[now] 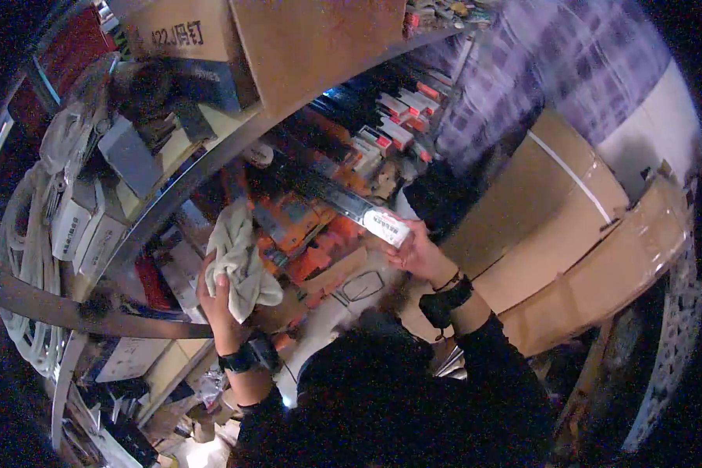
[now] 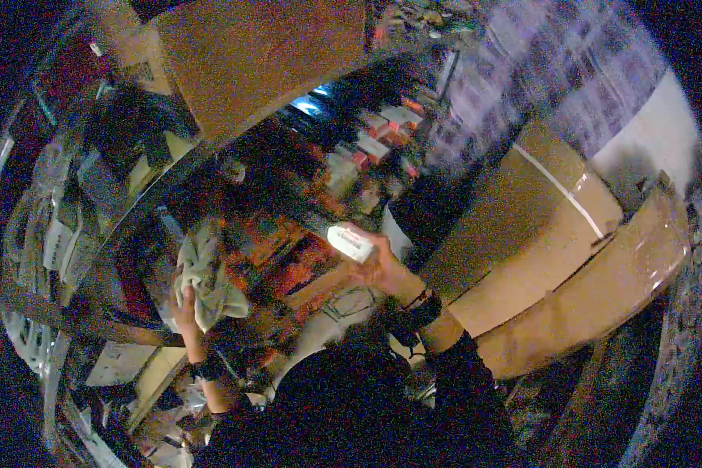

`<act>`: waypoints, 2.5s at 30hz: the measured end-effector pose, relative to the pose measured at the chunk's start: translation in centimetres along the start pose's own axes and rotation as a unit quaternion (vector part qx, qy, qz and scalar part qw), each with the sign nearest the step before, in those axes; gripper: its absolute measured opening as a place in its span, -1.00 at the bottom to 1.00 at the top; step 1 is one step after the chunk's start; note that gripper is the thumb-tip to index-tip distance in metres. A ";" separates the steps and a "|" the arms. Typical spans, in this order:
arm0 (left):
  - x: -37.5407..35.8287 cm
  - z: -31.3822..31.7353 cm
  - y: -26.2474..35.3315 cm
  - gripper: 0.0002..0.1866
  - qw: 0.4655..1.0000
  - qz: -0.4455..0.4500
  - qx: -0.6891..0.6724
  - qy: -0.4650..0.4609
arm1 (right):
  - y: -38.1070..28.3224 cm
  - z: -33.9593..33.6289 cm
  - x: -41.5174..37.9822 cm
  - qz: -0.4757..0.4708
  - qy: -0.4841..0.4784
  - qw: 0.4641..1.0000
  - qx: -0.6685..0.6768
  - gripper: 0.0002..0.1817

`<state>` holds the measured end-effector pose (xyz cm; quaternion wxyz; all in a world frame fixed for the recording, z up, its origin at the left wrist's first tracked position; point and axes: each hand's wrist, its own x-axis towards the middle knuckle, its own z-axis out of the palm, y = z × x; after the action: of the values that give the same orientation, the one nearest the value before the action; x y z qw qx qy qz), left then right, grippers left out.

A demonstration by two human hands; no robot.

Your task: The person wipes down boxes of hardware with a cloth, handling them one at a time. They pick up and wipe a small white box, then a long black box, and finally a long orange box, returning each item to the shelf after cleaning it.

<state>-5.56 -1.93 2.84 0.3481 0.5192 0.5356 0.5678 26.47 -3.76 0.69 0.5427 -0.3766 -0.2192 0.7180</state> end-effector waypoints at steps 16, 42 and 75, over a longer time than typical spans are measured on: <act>-2.8 10.4 -0.4 -0.48 0.886 0.357 0.086 -0.282 | 9.4 -0.3 3.5 -0.333 0.105 0.709 -0.612 -0.21; 0.4 16.9 1.1 -0.44 0.775 0.397 0.283 -0.402 | 2.8 -2.8 3.4 -0.228 0.030 0.851 -0.473 -0.39; 10.2 10.4 -7.3 -0.56 0.926 0.000 0.053 -0.374 | 1.9 -3.0 4.9 -0.315 0.023 0.773 -0.550 -0.68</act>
<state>1.08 11.73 -3.19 0.4951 0.7119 0.3953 0.3030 27.00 -0.03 -4.05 0.4435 -0.5370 -0.6708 0.2551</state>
